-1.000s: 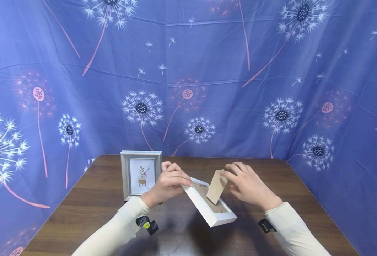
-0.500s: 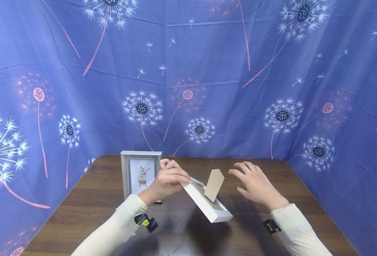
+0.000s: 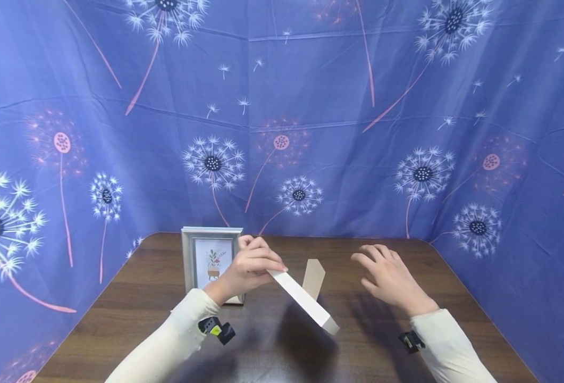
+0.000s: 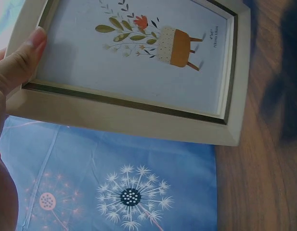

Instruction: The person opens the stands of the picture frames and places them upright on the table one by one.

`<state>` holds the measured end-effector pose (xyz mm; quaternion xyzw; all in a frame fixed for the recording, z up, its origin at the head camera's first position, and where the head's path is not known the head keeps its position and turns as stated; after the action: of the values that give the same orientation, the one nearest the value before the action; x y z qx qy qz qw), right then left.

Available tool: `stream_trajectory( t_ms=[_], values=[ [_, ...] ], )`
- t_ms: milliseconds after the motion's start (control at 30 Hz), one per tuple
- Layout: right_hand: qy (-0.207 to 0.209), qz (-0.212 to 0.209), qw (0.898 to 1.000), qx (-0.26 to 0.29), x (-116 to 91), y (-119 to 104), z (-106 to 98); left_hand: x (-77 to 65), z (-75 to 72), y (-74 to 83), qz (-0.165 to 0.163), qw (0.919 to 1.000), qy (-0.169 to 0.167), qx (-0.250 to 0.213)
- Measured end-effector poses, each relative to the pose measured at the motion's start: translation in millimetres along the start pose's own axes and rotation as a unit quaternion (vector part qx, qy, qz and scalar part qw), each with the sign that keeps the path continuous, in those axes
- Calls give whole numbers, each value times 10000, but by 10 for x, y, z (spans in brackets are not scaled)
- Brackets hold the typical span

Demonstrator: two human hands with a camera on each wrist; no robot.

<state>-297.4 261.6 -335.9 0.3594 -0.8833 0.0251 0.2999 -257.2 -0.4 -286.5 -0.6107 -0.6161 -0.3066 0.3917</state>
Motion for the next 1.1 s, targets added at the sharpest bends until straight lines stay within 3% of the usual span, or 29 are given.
stream_trajectory(
  t_ms=[267, 867, 1100],
  values=[
    [-19, 228, 9997, -14, -69, 39, 39, 15, 7, -17, -71, 10000, -46, -34],
    [-160, 825, 9965, 28, -254, 98, 187, 25, 55, -95, -459, 9979, -262, 377],
    [-200, 1010, 9947, 44, -315, 88, 240, 49, 56, -109, -618, 9966, -168, 516]
  ],
)
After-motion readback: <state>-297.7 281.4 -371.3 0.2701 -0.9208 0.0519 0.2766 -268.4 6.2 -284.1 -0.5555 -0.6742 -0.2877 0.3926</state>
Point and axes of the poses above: each hand's wrist, its own x-axis towards the middle knuckle, its own z-axis out of the palm, y = z × x, the point moved 9 cm from there along x, towards the middle knuckle, and after that the axes turned 3 degrees about -y, right-handed, at the moved point
